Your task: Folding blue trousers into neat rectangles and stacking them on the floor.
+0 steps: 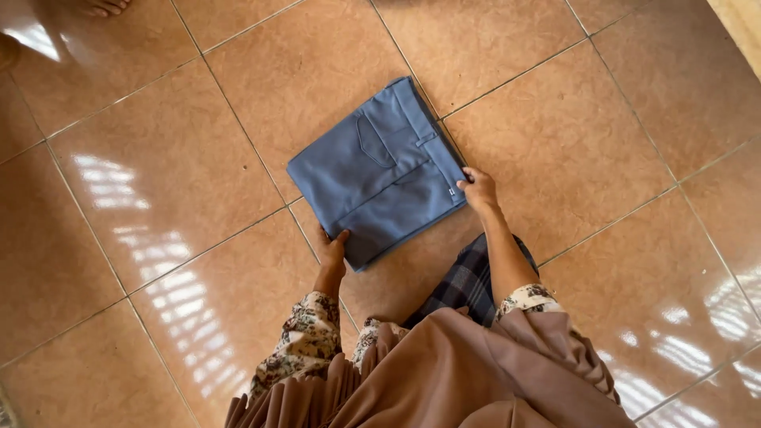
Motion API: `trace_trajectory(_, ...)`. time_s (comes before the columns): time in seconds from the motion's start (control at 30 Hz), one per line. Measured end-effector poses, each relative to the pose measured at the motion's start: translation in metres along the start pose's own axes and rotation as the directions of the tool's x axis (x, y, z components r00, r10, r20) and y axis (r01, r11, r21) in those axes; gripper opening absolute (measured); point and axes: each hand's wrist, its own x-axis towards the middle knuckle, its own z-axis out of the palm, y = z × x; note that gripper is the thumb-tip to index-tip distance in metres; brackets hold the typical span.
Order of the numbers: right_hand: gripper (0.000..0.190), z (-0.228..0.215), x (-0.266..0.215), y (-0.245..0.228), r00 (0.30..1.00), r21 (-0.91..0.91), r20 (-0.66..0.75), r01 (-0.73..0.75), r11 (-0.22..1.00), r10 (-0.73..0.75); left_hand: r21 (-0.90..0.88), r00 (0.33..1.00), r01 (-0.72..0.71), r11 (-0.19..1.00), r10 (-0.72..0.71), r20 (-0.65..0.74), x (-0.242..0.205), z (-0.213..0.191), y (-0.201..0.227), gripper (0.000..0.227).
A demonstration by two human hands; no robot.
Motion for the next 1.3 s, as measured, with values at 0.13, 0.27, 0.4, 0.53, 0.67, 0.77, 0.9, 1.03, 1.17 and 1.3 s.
trace_trajectory(0.13, 0.041, -0.036, -0.026, -0.033, 0.997, 0.17, -0.047, 0.073, 0.983, -0.066, -0.074, 0.998, -0.057, 0.996, 0.059, 0.025, -0.028, 0.009, 0.026, 0.083)
trace_trajectory(0.27, 0.039, -0.022, -0.024, -0.005, 0.994, 0.166, -0.103, 0.064, 0.984, -0.047, 0.067, 0.997, -0.077, 0.995, 0.075, 0.029, -0.005, -0.001, -0.032, 0.09)
trace_trajectory(0.4, 0.04, -0.003, -0.022, 0.019, 0.994, -0.034, -0.11, 0.025, 0.999, -0.029, 0.197, 0.982, -0.177, 0.964, 0.186, -0.026, -0.009, 0.006, -0.026, 0.091)
trace_trajectory(0.53, 0.042, -0.007, -0.026, 0.019, 0.998, -0.06, -0.05, 0.022, 0.998, -0.025, 0.213, 0.966, -0.231, 0.949, 0.249, -0.063, 0.005, 0.007, -0.016, 0.086)
trace_trajectory(0.67, 0.044, 0.014, -0.034, 0.044, 0.999, -0.008, -0.049, 0.015, 1.0, -0.015, 0.3, 0.956, -0.25, 0.92, 0.284, -0.074, 0.018, -0.002, -0.011, 0.08)
trace_trajectory(0.77, 0.044, 0.021, -0.034, 0.049, 0.995, -0.027, -0.085, 0.058, 0.998, -0.06, 0.348, 0.939, -0.295, 0.89, 0.338, -0.067, 0.026, -0.001, -0.018, 0.08)
trace_trajectory(0.9, 0.048, 0.008, -0.067, 0.0, 0.947, -0.196, -0.226, 0.186, 0.963, -0.228, 0.554, 0.821, -0.412, 0.723, 0.558, -0.118, -0.007, 0.014, 0.025, 0.081)
trace_trajectory(1.03, 0.057, 0.004, -0.095, -0.042, 0.813, -0.557, -0.26, 0.314, 0.769, -0.52, 0.783, 0.837, -0.352, 0.514, 0.547, 0.017, -0.042, 0.043, 0.08, 0.076)
trace_trajectory(1.17, 0.061, 0.003, -0.124, -0.071, 0.802, -0.628, -0.086, 0.417, 0.657, -0.591, 0.814, 0.749, -0.469, 0.342, 0.642, 0.161, -0.017, 0.071, 0.056, 0.079)
trace_trajectory(1.3, 0.06, -0.015, -0.132, -0.075, 0.873, -0.594, -0.025, 0.379, 0.709, -0.487, 0.781, 0.711, -0.544, 0.307, 0.663, 0.234, -0.025, 0.104, 0.054, 0.078)
